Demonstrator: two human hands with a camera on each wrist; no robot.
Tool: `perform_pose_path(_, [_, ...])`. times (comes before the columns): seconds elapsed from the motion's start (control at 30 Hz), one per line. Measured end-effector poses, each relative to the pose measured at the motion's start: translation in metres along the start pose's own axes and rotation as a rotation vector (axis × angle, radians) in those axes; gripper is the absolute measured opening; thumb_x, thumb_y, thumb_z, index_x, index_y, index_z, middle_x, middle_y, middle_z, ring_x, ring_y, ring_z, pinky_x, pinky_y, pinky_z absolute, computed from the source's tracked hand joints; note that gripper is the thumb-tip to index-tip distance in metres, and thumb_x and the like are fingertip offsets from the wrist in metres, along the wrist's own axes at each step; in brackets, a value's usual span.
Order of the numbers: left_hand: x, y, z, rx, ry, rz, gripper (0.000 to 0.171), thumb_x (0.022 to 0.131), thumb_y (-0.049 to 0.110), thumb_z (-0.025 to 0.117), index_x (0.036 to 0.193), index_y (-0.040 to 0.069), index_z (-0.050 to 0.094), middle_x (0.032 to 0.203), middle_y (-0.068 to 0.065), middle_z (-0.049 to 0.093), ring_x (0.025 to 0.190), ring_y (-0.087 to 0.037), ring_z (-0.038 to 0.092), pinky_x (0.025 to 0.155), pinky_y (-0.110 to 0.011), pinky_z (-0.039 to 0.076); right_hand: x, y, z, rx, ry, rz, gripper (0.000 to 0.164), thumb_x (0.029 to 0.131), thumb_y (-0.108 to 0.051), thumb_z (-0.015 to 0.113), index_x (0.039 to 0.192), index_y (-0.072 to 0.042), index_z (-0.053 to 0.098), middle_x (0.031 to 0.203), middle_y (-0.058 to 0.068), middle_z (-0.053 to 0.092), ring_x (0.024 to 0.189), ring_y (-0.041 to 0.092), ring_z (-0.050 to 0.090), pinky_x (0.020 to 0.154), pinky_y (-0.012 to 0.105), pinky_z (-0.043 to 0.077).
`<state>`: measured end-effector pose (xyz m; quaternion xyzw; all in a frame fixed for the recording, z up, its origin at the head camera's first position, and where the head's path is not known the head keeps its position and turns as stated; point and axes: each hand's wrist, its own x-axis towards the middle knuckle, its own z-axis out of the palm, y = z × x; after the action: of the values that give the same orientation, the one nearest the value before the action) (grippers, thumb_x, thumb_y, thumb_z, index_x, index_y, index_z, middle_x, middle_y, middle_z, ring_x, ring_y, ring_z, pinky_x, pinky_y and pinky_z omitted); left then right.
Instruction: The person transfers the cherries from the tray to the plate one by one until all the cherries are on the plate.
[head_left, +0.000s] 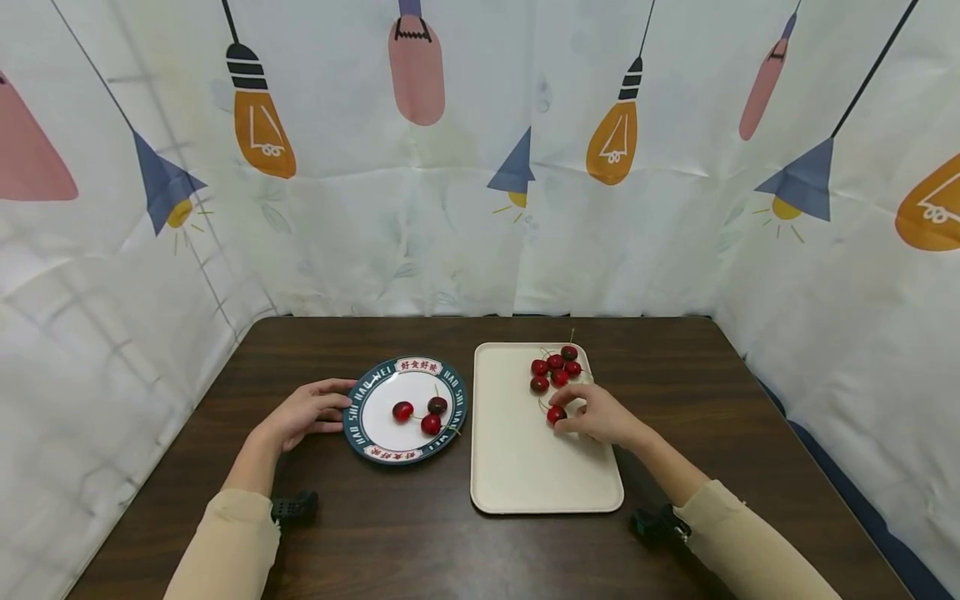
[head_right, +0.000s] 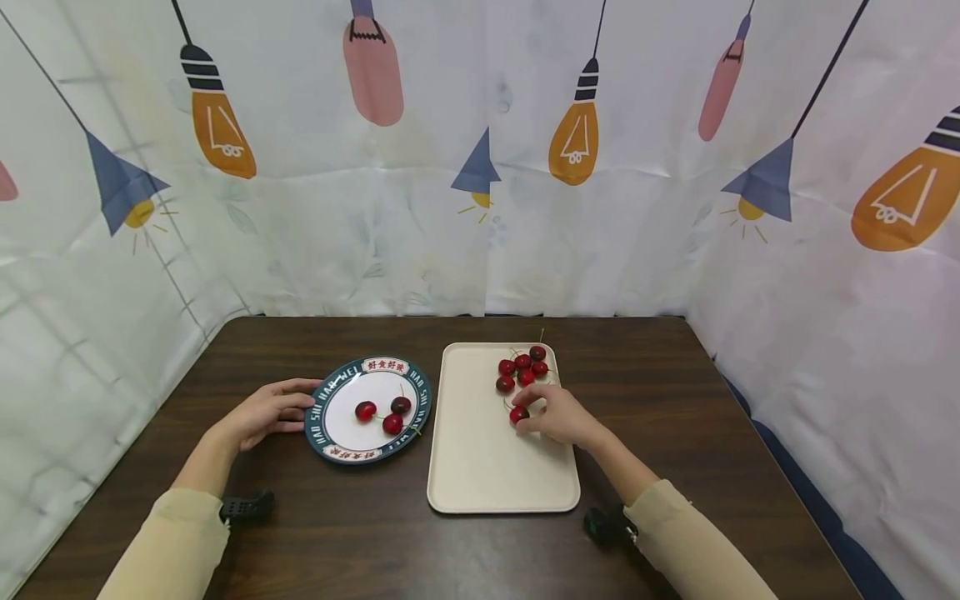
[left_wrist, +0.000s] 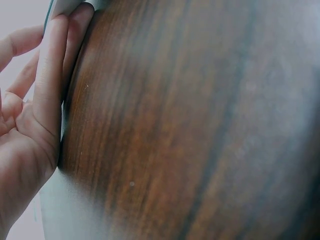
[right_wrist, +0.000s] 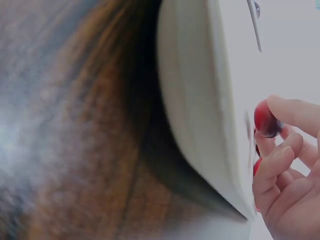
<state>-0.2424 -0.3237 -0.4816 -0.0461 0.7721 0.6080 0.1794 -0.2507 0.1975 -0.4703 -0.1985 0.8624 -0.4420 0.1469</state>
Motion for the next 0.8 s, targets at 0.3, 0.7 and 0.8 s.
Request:
perform_pose_path(0.3, [0.0, 0.001, 0.0, 0.005, 0.003, -0.001, 0.057, 0.104, 0.022, 0.061, 0.155, 0.003, 0.043, 0.132, -0.021, 0.054, 0.098, -0.025, 0.066, 0.087, -0.037, 0.06, 0.005, -0.006, -0.001, 0.039, -0.002, -0.007, 0.03, 0.087, -0.015, 0.083, 0.115, -0.011, 0.072, 0.112, 0.008, 0.064, 0.057, 0.017, 0.047, 0.05, 0.029, 0.043])
perform_pose_path(0.7, [0.0, 0.0, 0.001, 0.007, 0.005, 0.002, 0.056, 0.105, 0.022, 0.061, 0.154, 0.003, 0.043, 0.131, -0.02, 0.056, 0.098, -0.024, 0.066, 0.086, -0.037, 0.06, 0.019, -0.03, 0.008, 0.004, -0.018, -0.12, 0.028, 0.088, -0.015, 0.082, 0.113, -0.01, 0.072, 0.108, 0.005, 0.066, 0.083, 0.027, 0.058, 0.058, 0.032, 0.051])
perform_pose_path(0.8, [-0.001, 0.002, 0.001, 0.008, 0.008, 0.0, 0.055, 0.105, 0.021, 0.061, 0.154, 0.003, 0.044, 0.131, -0.02, 0.056, 0.097, -0.024, 0.066, 0.086, -0.037, 0.06, 0.023, -0.035, 0.012, -0.006, -0.023, -0.127, 0.027, 0.087, -0.015, 0.082, 0.113, -0.011, 0.072, 0.105, 0.003, 0.065, 0.092, 0.029, 0.058, 0.067, 0.035, 0.054])
